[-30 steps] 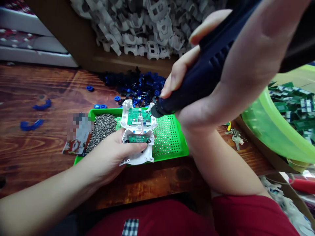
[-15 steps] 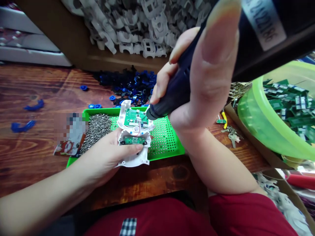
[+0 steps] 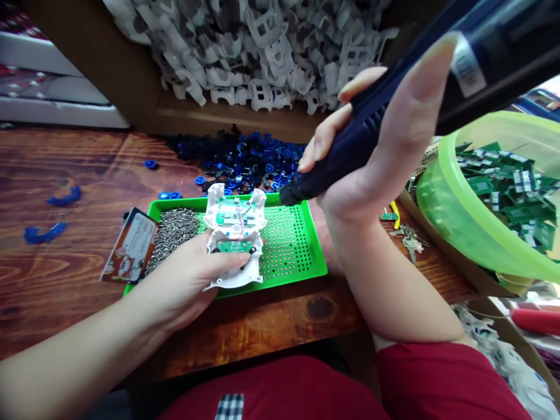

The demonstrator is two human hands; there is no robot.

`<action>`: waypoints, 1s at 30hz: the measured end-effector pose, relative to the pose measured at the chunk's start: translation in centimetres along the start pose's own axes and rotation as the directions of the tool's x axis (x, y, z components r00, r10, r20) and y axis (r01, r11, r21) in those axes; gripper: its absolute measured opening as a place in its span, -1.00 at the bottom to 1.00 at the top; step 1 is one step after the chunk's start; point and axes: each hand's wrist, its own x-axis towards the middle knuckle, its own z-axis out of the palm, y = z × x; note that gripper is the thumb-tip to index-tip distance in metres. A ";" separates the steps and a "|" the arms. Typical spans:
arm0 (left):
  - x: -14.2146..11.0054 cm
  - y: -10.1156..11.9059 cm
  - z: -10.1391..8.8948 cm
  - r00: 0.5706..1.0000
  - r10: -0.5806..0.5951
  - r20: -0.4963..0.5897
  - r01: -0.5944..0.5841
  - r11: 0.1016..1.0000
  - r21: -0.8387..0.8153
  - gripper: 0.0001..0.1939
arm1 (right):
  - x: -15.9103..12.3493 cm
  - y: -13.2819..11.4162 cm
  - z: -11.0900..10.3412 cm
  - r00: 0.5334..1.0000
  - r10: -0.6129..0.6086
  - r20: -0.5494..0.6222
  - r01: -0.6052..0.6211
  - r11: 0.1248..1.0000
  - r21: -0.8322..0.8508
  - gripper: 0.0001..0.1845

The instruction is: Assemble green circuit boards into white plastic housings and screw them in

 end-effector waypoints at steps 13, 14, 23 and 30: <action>0.0 0.3 0.1 1.000 -0.003 -0.025 0.002 0.999 -0.044 -0.72 | -0.2 5.8 -1.3 0.995 0.091 0.044 -0.091 0.996 0.018 -0.56; 0.0 0.3 0.1 0.999 -0.002 -0.033 0.001 0.999 -0.040 -0.73 | -0.3 5.8 -1.2 0.995 0.090 0.046 -0.091 0.996 0.019 -0.57; 0.0 0.2 0.1 0.999 -0.005 -0.040 0.003 1.000 -0.031 -0.76 | -0.4 5.9 -1.3 0.993 0.073 0.088 -0.075 0.997 0.015 -0.61; -0.2 0.3 0.1 0.999 -0.036 -0.025 0.036 0.999 0.003 -0.76 | -0.6 5.9 -0.9 0.995 0.078 0.055 -0.081 0.995 0.062 -0.65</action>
